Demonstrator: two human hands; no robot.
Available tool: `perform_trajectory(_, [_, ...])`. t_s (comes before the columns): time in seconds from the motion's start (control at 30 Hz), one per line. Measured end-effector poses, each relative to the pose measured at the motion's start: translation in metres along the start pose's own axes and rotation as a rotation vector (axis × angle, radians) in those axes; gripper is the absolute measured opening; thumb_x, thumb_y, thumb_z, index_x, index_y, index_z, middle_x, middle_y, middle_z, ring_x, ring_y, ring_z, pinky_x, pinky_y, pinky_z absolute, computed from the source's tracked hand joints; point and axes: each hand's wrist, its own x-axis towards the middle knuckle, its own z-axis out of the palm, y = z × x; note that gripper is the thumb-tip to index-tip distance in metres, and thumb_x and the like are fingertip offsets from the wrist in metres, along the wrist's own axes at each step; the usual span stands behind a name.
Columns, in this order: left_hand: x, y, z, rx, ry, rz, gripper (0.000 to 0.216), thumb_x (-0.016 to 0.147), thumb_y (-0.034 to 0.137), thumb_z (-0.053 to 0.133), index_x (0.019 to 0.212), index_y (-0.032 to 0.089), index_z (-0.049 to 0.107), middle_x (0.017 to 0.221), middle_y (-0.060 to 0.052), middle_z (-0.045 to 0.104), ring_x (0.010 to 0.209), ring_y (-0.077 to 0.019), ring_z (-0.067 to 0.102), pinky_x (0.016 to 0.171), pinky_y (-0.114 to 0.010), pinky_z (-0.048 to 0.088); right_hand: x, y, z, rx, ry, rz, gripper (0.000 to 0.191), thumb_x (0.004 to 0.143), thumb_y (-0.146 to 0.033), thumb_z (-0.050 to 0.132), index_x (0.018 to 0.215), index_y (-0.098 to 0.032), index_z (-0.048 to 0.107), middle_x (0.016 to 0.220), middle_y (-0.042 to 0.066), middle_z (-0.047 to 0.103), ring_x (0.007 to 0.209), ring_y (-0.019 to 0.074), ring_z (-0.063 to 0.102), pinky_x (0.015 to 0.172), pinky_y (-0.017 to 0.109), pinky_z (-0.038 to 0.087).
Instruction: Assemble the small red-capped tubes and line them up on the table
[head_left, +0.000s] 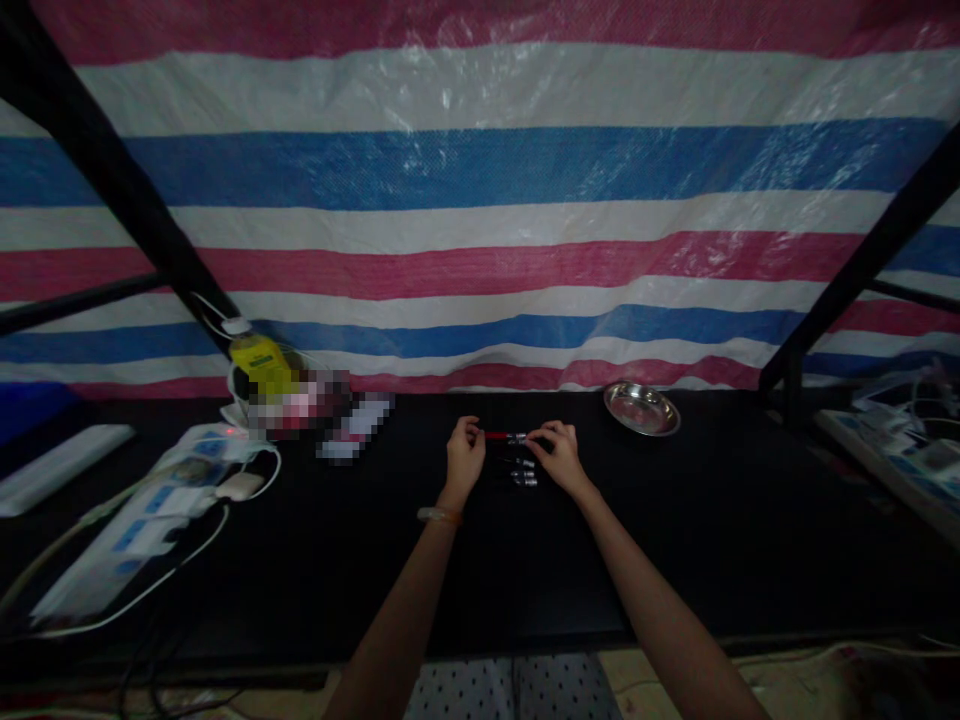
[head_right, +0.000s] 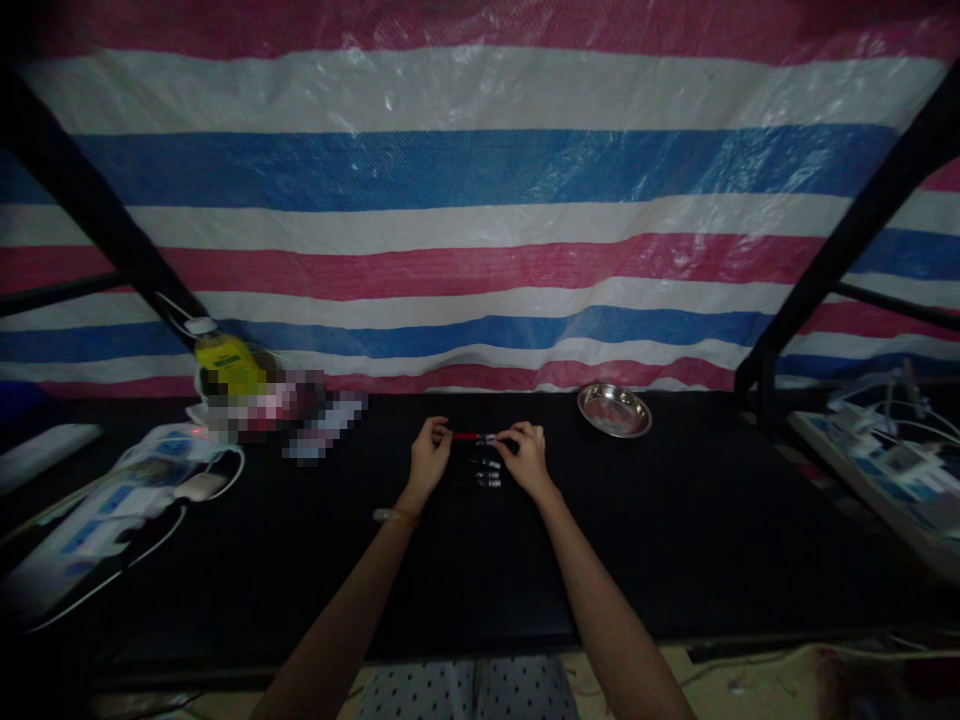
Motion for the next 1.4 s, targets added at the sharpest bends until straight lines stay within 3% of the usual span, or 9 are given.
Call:
perform_trajectory(0.13, [0.001,-0.001,-0.002,-0.044,0.134,-0.036,0.015,0.079,0.023,0.050,0.092,0.018,0.054,0.075,0.000,0.055,0.065,-0.0123,0.054,0.063,-0.024,0.044,0.004,0.000,0.000,0.292,0.073,0.050,0.017,0.075,-0.039,0.065,0.079,-0.023,0.070,0.085,0.004,0.063,0.086,0.0201,0.053,0.082,0.036,0.039])
perform_trajectory(0.33, [0.002,-0.005,-0.003,-0.127,0.204,-0.085,0.015,0.080,0.028,0.050,0.090,0.018,0.054,0.073,0.000,0.055,0.064,-0.0125,0.053,0.061,-0.024,0.043,0.013,0.006,-0.006,1.218,0.114,0.560,0.013,0.068,-0.028,0.071,0.076,-0.020,0.065,0.067,-0.001,0.064,0.055,0.0106,0.054,0.053,0.023,0.045])
perform_trajectory(0.4, [0.001,-0.005,-0.003,-0.146,0.194,-0.078,0.016,0.080,0.029,0.050,0.090,0.018,0.054,0.072,0.000,0.055,0.063,-0.0121,0.053,0.059,-0.024,0.043,0.014,0.008,-0.012,1.446,0.083,0.659,0.005,0.070,-0.019,0.068,0.072,-0.020,0.063,0.066,-0.001,0.064,0.053,0.0086,0.055,0.051,0.020,0.047])
perform_trajectory(0.5, [0.001,-0.004,-0.003,-0.168,0.176,-0.067,0.017,0.080,0.031,0.051,0.090,0.018,0.054,0.069,0.001,0.053,0.060,-0.0114,0.052,0.058,-0.023,0.043,0.014,0.006,-0.020,1.629,0.048,0.723,0.011,0.077,-0.012,0.059,0.069,-0.018,0.061,0.064,-0.001,0.064,0.051,0.0067,0.055,0.050,0.017,0.049])
perform_trajectory(0.67, [0.002,-0.004,-0.003,-0.179,0.163,-0.078,0.020,0.079,0.034,0.053,0.089,0.018,0.054,0.067,0.002,0.052,0.061,-0.0117,0.053,0.058,-0.023,0.043,0.013,0.000,-0.024,1.709,0.017,0.764,0.014,0.080,-0.009,0.055,0.071,-0.016,0.062,0.065,0.000,0.064,0.052,0.0066,0.056,0.049,0.015,0.049])
perform_trajectory(0.83, [0.000,0.002,-0.005,-0.159,0.120,-0.073,0.023,0.081,0.039,0.051,0.090,0.018,0.055,0.069,0.001,0.054,0.064,-0.0128,0.054,0.061,-0.024,0.044,0.010,0.002,-0.020,1.628,-0.010,0.781,0.006,0.075,-0.012,0.063,0.072,-0.017,0.064,0.065,0.000,0.064,0.051,0.0071,0.055,0.047,0.016,0.048])
perform_trajectory(1.1, [-0.017,0.026,-0.005,0.120,-0.107,0.257,0.027,0.085,0.037,0.050,0.106,0.021,0.057,0.082,-0.002,0.063,0.074,-0.0149,0.058,0.074,-0.030,0.045,0.002,-0.003,-0.013,1.379,-0.173,0.746,0.023,0.060,-0.023,0.080,0.077,-0.015,0.068,0.068,0.002,0.066,0.055,0.0081,0.057,0.052,0.018,0.045])
perform_trajectory(1.2, [-0.019,0.028,-0.001,0.165,-0.158,0.352,0.021,0.086,0.032,0.050,0.100,0.022,0.061,0.086,-0.003,0.066,0.077,-0.0156,0.060,0.077,-0.032,0.045,0.000,-0.005,-0.011,1.313,-0.248,0.729,0.025,0.060,-0.025,0.080,0.080,-0.016,0.069,0.067,0.002,0.065,0.055,0.0087,0.056,0.050,0.019,0.043])
perform_trajectory(1.4, [-0.015,0.023,0.003,0.037,-0.113,0.214,0.018,0.085,0.032,0.049,0.083,0.019,0.062,0.082,-0.003,0.065,0.079,-0.0162,0.061,0.074,-0.029,0.047,-0.001,-0.007,-0.020,1.338,-0.312,0.695,0.027,0.064,-0.029,0.078,0.087,-0.016,0.070,0.063,-0.001,0.058,0.050,0.0045,0.046,0.048,0.018,0.036])
